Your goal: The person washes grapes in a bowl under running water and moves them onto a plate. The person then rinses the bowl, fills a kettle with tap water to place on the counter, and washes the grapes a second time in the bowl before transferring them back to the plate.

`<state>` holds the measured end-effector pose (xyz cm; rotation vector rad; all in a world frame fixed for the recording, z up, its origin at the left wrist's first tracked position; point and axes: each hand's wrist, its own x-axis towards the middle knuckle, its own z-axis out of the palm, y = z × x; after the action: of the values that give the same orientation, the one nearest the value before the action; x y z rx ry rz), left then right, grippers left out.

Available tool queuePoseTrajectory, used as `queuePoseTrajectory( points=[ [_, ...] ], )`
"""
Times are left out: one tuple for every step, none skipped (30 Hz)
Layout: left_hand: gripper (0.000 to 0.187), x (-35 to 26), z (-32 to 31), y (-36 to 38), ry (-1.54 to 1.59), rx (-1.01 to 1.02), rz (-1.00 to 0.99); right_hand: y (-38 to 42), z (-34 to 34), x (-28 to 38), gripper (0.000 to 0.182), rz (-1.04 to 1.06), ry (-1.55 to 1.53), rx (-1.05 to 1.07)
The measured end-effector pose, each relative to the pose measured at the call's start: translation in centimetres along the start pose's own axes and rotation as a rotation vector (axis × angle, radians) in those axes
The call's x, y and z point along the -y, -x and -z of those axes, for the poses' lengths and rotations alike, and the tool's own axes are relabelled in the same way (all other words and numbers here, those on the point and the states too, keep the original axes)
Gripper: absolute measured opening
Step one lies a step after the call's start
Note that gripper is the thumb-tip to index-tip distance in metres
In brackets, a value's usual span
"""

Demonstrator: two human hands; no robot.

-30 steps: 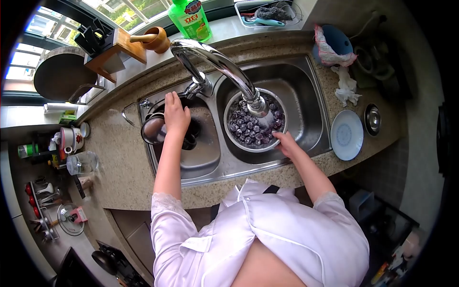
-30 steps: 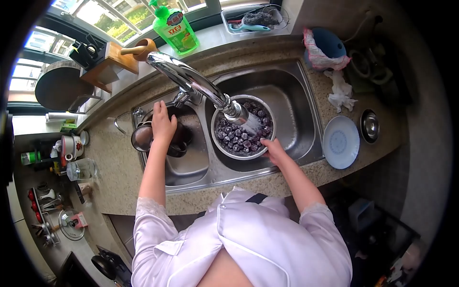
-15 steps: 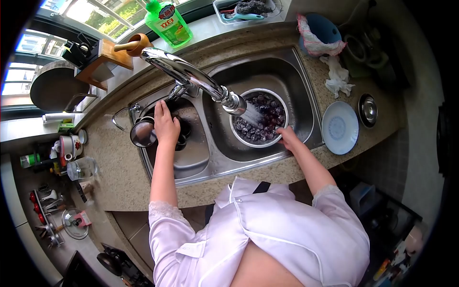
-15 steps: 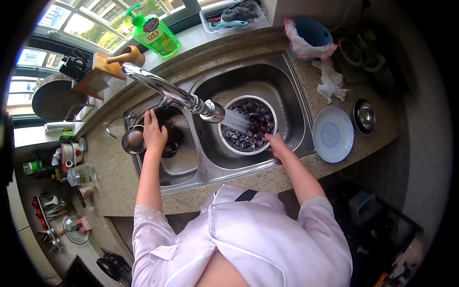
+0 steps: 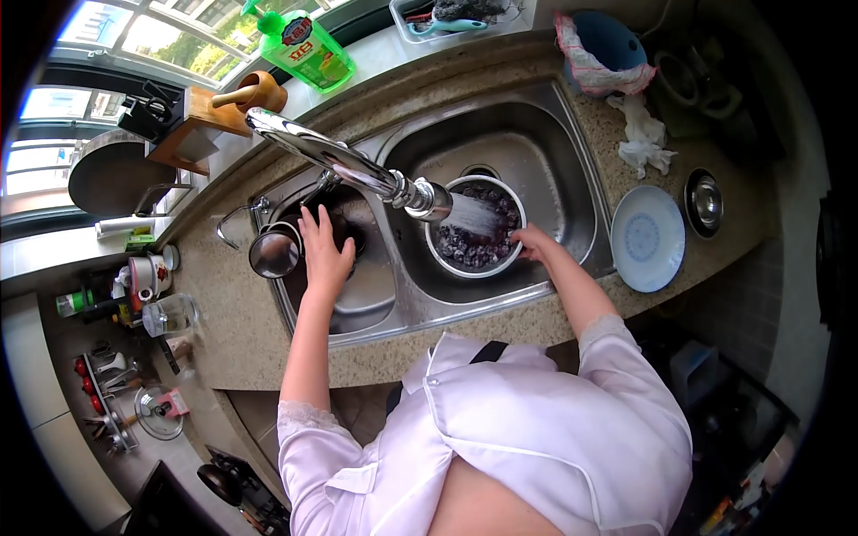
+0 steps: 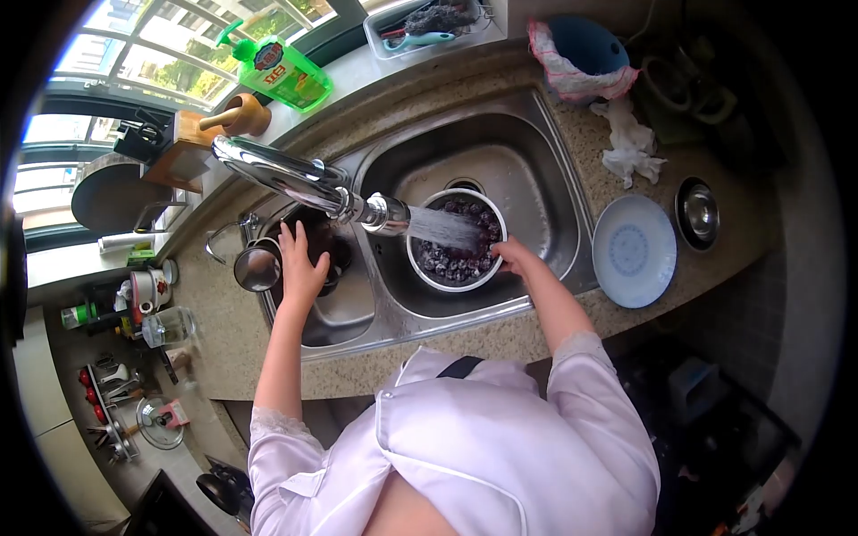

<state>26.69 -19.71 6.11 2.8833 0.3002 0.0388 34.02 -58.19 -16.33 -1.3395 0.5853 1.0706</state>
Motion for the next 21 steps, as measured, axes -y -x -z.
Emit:
queuePoseTrajectory(
  points=[
    [0.082, -0.8, 0.0, 0.4, 0.110, 0.034, -0.014, -0.4, 0.1, 0.4, 0.053, -0.027, -0.001, 0.017],
    [0.084, -1.9, -0.3, 0.3, 0.226, 0.068, -0.032, -0.7, 0.3, 0.8, 0.053, -0.015, -0.007, 0.005],
    [0.084, -3.8, 0.3, 0.2, 0.380, 0.103, -0.060, -0.6, 0.1, 0.7, 0.052, -0.022, 0.017, -0.031],
    [0.085, -5.7, 0.9, 0.2, 0.531, 0.138, -0.083, -0.8, 0.1, 0.4, 0.051, -0.031, 0.043, -0.063],
    [0.085, -6.8, 0.5, 0.2, 0.727, 0.162, -0.091, -1.1, 0.1, 0.2, 0.050, 0.003, 0.032, -0.102],
    [0.083, -9.0, 1.6, 0.1, 0.880, 0.218, -0.075, -2.2, 0.3, -0.4, 0.050, 0.002, 0.031, -0.102],
    [0.081, -11.0, 2.7, 0.0, 0.990, 0.178, -0.129, -3.5, 0.7, -1.2, 0.047, 0.042, -0.056, -0.144],
    [0.080, -12.8, 3.5, -0.1, 1.100, 0.139, -0.185, -4.5, 0.9, -1.8, 0.043, 0.083, -0.144, -0.187],
    [0.080, -14.2, 4.0, -0.2, 1.103, 0.146, -0.185, -4.8, 0.9, -2.4, 0.043, 0.079, -0.147, -0.192],
    [0.077, -15.5, 4.2, -0.3, 1.268, 0.090, -0.164, -4.9, 0.4, -2.9, 0.043, 0.217, 0.053, -0.381],
    [0.074, -16.3, 4.3, -0.6, 1.432, 0.030, -0.142, -5.0, 0.0, -3.2, 0.043, 0.355, 0.258, -0.566],
    [0.066, -16.4, 4.4, -0.8, 1.462, 0.052, -0.043, -3.9, -0.6, -2.9, 0.043, 0.351, 0.258, -0.571],
    [0.059, -16.4, 4.0, -1.1, 1.444, 0.035, -0.016, -1.8, -1.4, -1.8, 0.042, 0.575, 0.482, -0.753],
    [0.051, -16.4, 3.5, -1.4, 1.425, 0.019, 0.011, 0.5, -2.4, -0.4, 0.041, 0.798, 0.710, -0.928],
    [0.051, -16.6, 3.4, -1.5, 1.426, 0.026, 0.011, 2.1, -3.3, 0.7, 0.042, 0.947, 0.727, -0.914],
    [0.047, -16.8, 3.2, -1.6, 1.369, -0.011, 0.008, 1.9, -3.8, 0.7, 0.042, 0.942, 0.726, -0.918],
    [0.042, -16.9, 3.0, -1.6, 1.311, -0.048, 0.006, 1.7, -4.2, 0.5, 0.043, 1.005, 0.670, -0.737],
    [0.042, -16.9, 2.9, -1.5, 1.311, -0.043, 0.008, 1.2, -4.5, 0.1, 0.044, 1.063, 0.610, -0.554],
    [0.041, -16.9, 2.8, -1.5, 1.283, -0.068, -0.003, 0.7, -4.8, -0.3, 0.051, 0.994, 0.640, -0.471],
    [0.040, -16.8, 2.7, -1.4, 1.255, -0.094, -0.015, 0.2, -5.1, -0.7, 0.051, 0.993, 0.638, -0.472],
    [0.040, -16.7, 2.8, -1.1, 1.254, -0.093, -0.026, -0.5, -5.4, -1.4, 0.057, 0.927, 0.681, -0.594]
  ],
)
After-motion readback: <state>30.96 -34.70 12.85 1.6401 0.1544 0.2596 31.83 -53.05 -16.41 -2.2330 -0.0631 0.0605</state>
